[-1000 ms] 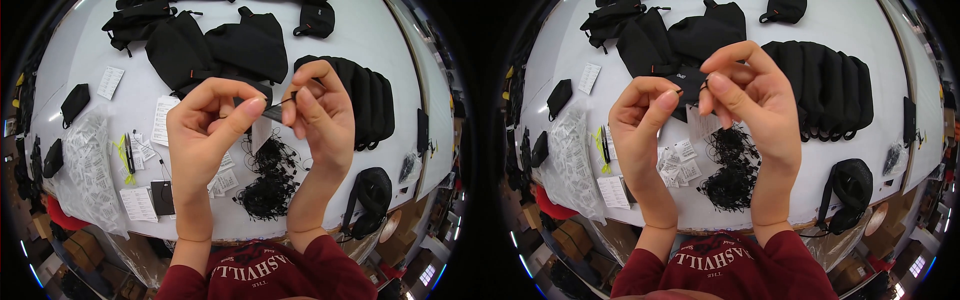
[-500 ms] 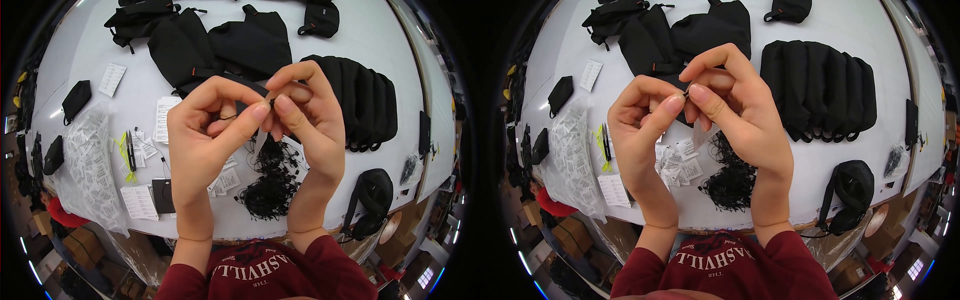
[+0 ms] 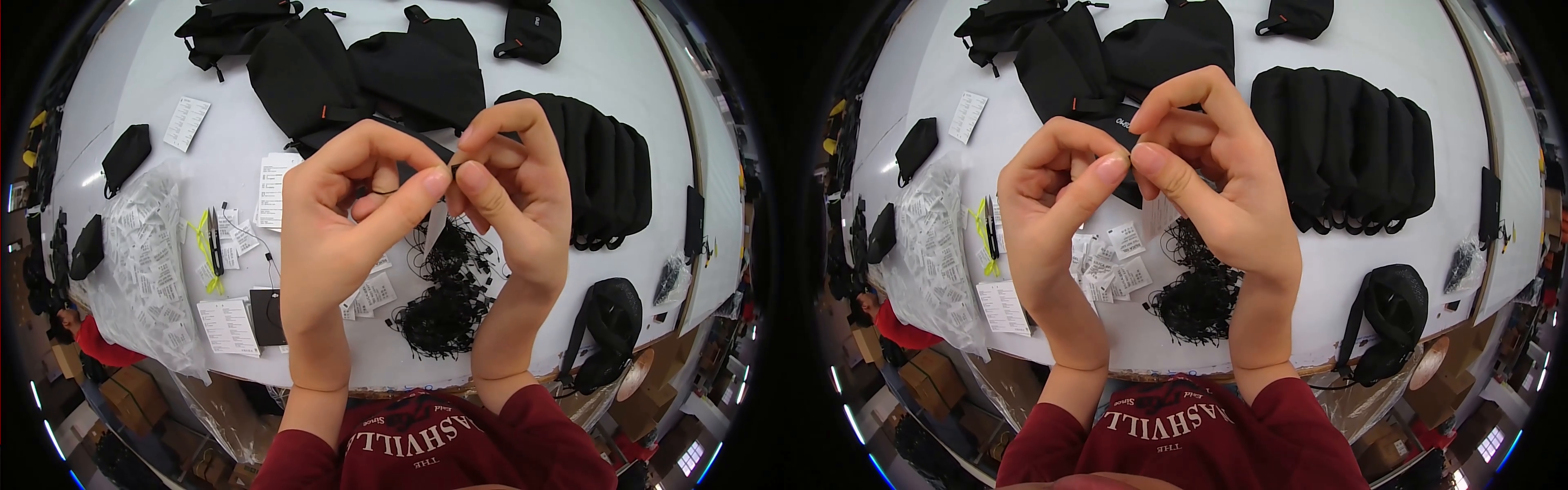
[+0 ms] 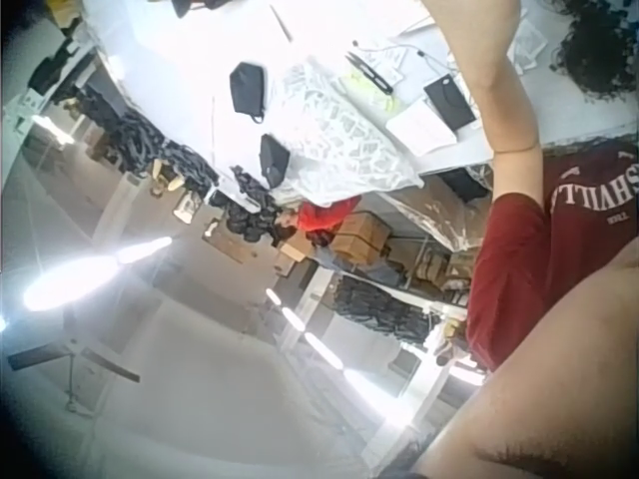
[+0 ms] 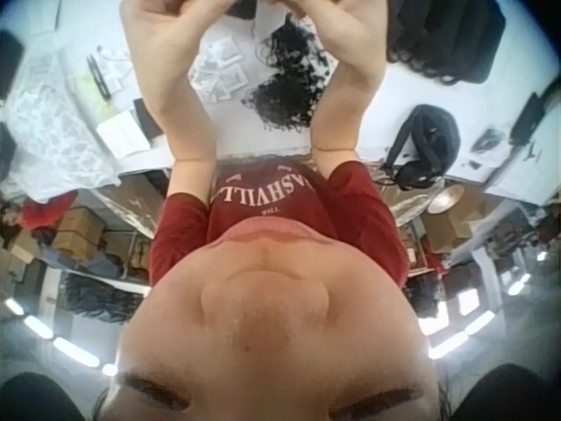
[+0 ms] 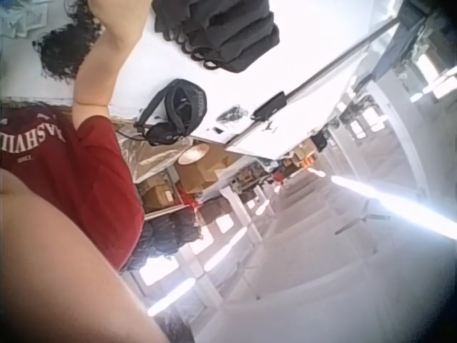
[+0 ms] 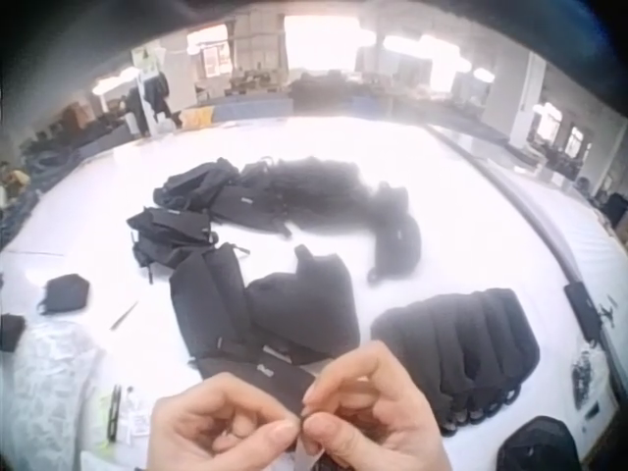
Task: Packing various electronic accessories, manuals, and silica packets into a black zippered pouch.
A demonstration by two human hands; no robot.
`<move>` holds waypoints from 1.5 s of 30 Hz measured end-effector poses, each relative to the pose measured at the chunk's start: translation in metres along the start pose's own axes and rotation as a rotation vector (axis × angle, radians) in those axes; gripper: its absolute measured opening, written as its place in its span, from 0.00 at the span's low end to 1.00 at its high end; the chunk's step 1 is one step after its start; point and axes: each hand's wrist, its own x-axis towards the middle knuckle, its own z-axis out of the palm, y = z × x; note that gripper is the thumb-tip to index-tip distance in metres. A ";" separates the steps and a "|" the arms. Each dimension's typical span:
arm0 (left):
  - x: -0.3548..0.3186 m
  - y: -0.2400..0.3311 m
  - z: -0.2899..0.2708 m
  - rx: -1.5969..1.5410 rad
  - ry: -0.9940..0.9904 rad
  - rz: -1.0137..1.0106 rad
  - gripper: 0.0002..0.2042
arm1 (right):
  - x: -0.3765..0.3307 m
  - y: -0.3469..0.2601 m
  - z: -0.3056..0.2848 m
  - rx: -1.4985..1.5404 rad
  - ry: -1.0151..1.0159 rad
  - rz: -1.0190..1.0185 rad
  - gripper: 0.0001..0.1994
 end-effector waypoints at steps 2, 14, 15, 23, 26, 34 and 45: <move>0.001 -0.004 0.000 -0.086 0.015 0.014 0.04 | 0.000 -0.002 0.001 0.080 -0.003 0.028 0.08; 0.000 -0.002 -0.001 0.045 0.044 0.009 0.03 | -0.002 0.001 -0.001 -0.107 0.026 0.010 0.09; 0.001 -0.003 0.000 0.041 0.041 0.009 0.03 | -0.003 -0.001 -0.002 -0.111 0.028 0.011 0.09; 0.004 -0.016 0.014 -0.181 0.144 0.138 0.03 | -0.001 0.000 0.008 0.025 0.092 -0.032 0.07; 0.004 -0.016 0.012 -0.078 0.133 0.187 0.04 | -0.002 -0.002 0.005 0.016 0.092 -0.028 0.07; 0.010 -0.023 -0.004 -0.324 -0.139 0.019 0.06 | -0.006 -0.003 0.008 -0.013 0.118 -0.054 0.07; 0.007 -0.009 -0.017 -0.160 -0.370 -0.181 0.05 | -0.007 -0.006 -0.015 -0.074 -0.125 0.060 0.06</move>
